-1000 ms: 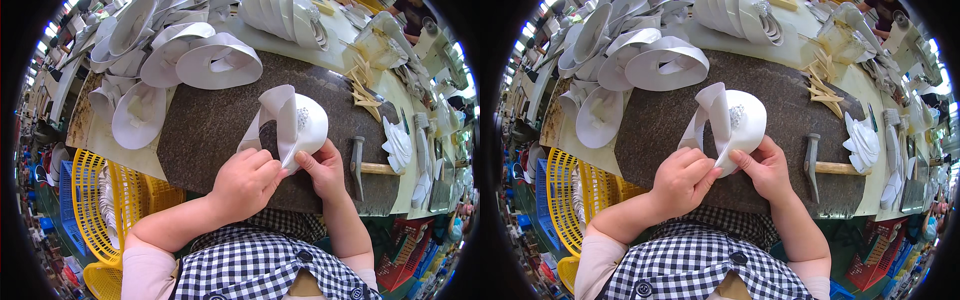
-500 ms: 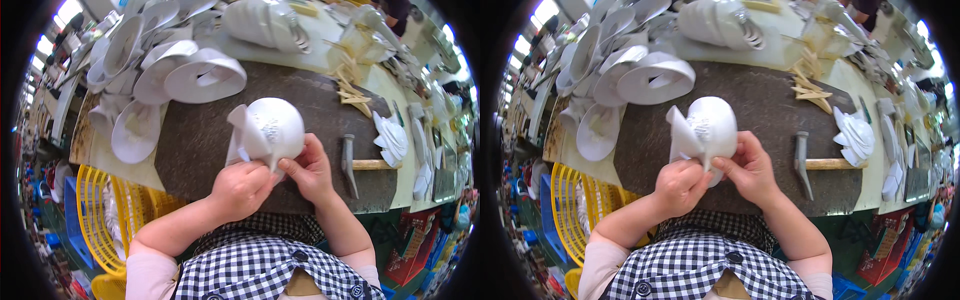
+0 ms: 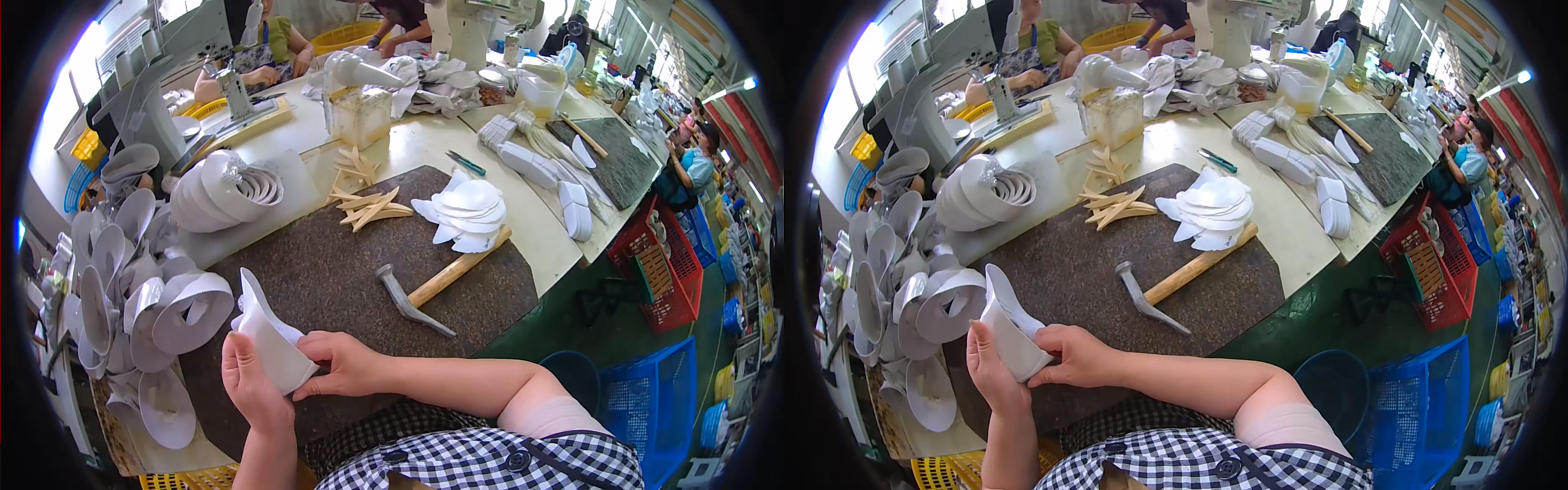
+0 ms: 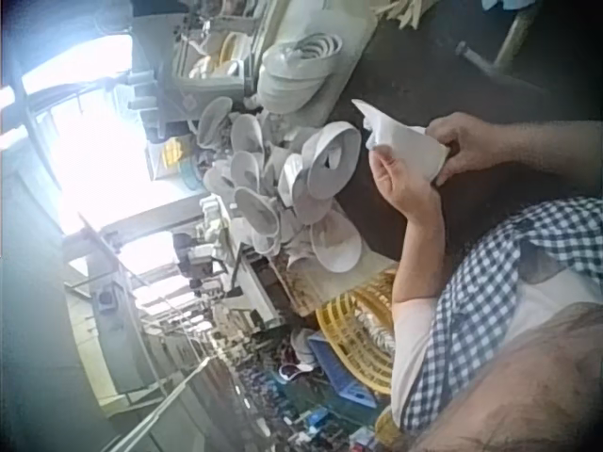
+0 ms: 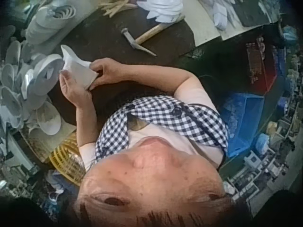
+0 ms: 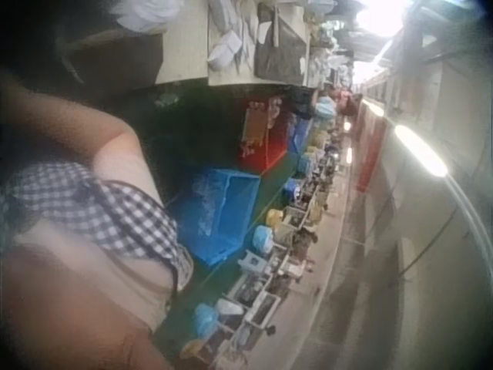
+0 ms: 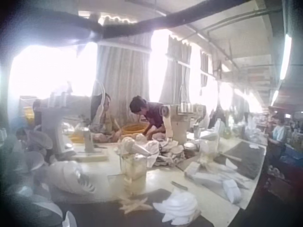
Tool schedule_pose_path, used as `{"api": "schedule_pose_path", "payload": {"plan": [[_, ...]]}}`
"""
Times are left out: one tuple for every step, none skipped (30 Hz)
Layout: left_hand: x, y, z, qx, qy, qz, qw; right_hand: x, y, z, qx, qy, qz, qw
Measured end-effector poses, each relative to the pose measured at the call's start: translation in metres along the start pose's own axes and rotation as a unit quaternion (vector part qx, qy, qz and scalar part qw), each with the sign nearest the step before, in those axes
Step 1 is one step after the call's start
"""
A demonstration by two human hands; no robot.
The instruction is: Assemble and shape shoe upper components by hand and with a hammer.
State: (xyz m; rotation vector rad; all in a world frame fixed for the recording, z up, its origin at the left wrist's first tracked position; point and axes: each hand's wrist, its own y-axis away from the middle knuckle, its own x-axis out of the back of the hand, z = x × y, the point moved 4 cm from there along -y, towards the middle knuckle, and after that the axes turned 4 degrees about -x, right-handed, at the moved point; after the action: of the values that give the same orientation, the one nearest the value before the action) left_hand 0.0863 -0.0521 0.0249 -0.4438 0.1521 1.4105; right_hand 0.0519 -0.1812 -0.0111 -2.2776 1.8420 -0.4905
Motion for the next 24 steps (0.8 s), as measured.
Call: {"api": "schedule_pose_path", "payload": {"plan": [[-0.003, -0.001, 0.003, 0.005, -0.017, -0.035, 0.999, 0.001, 0.000, -0.001, 0.012, -0.026, 0.011, 1.000], [-0.006, -0.002, 0.006, 0.009, -0.034, -0.070, 0.997, 0.001, 0.000, -0.003, 0.013, -0.026, 0.012, 1.000], [-0.004, -0.005, 0.007, 0.008, -0.034, -0.071, 0.997, 0.001, 0.000, -0.005, 0.004, -0.048, 0.031, 0.998], [-0.002, -0.007, 0.007, 0.031, -0.070, -0.097, 0.992, 0.003, 0.000, -0.007, -0.005, -0.071, 0.052, 0.996], [0.002, -0.010, 0.007, 0.054, -0.106, -0.121, 0.986, 0.004, 0.000, -0.006, -0.004, -0.071, 0.052, 0.996], [0.012, -0.016, 0.011, 0.064, -0.172, -0.197, 0.963, 0.008, 0.000, -0.003, 0.003, -0.095, 0.081, 0.992], [0.014, -0.017, 0.015, 0.065, -0.174, -0.194, 0.963, 0.010, 0.000, -0.003, 0.009, -0.121, 0.109, 0.987], [0.010, -0.019, 0.016, 0.075, -0.219, -0.244, 0.942, 0.015, 0.000, -0.003, -0.009, -0.112, 0.103, 0.988], [0.007, -0.020, 0.017, 0.085, -0.262, -0.292, 0.916, 0.017, 0.000, -0.005, -0.010, -0.114, 0.101, 0.988], [0.002, -0.020, 0.018, 0.132, -0.222, -0.260, 0.930, 0.016, 0.000, -0.005, -0.033, -0.157, 0.084, 0.984], [0.002, -0.022, 0.014, 0.134, -0.222, -0.256, 0.931, 0.015, 0.000, -0.005, -0.055, -0.199, 0.066, 0.976], [0.002, -0.025, 0.010, 0.104, -0.212, -0.251, 0.939, 0.018, 0.000, -0.007, -0.058, -0.200, 0.064, 0.976], [0.004, -0.027, 0.010, 0.071, -0.202, -0.242, 0.946, 0.016, 0.000, -0.006, -0.113, -0.224, 0.030, 0.968], [-0.001, -0.026, 0.008, 0.091, -0.223, -0.223, 0.945, 0.013, 0.000, -0.004, -0.168, -0.246, -0.004, 0.955], [0.002, -0.025, 0.005, 0.091, -0.223, -0.217, 0.946, 0.012, 0.001, -0.004, -0.170, -0.246, -0.009, 0.954], [0.004, -0.025, 0.000, 0.080, -0.249, -0.219, 0.940, 0.012, 0.000, -0.002, -0.181, -0.244, -0.012, 0.953], [0.005, -0.025, 0.000, 0.070, -0.274, -0.221, 0.934, 0.012, 0.000, -0.001, -0.192, -0.243, -0.016, 0.951], [0.005, -0.025, 0.002, 0.063, -0.300, -0.216, 0.927, 0.011, 0.001, -0.001, -0.192, -0.243, -0.023, 0.951], [0.007, -0.024, 0.002, 0.064, -0.301, -0.207, 0.929, 0.009, 0.004, 0.000, -0.194, -0.254, -0.006, 0.947], [0.007, -0.023, 0.001, 0.021, -0.336, -0.221, 0.915, 0.009, 0.005, 0.001, -0.196, -0.265, 0.011, 0.944], [0.006, -0.023, 0.001, -0.020, -0.371, -0.233, 0.899, 0.008, 0.006, 0.002, -0.198, -0.266, 0.002, 0.943], [0.006, -0.023, 0.000, -0.025, -0.381, -0.237, 0.893, 0.008, 0.005, 0.002, -0.186, -0.290, 0.005, 0.939], [0.006, -0.024, -0.001, -0.023, -0.382, -0.229, 0.895, 0.009, 0.006, 0.003, -0.176, -0.313, 0.010, 0.933], [0.005, -0.024, -0.002, -0.005, -0.351, -0.239, 0.905, 0.009, 0.008, 0.007, -0.199, -0.303, -0.002, 0.932]]}}
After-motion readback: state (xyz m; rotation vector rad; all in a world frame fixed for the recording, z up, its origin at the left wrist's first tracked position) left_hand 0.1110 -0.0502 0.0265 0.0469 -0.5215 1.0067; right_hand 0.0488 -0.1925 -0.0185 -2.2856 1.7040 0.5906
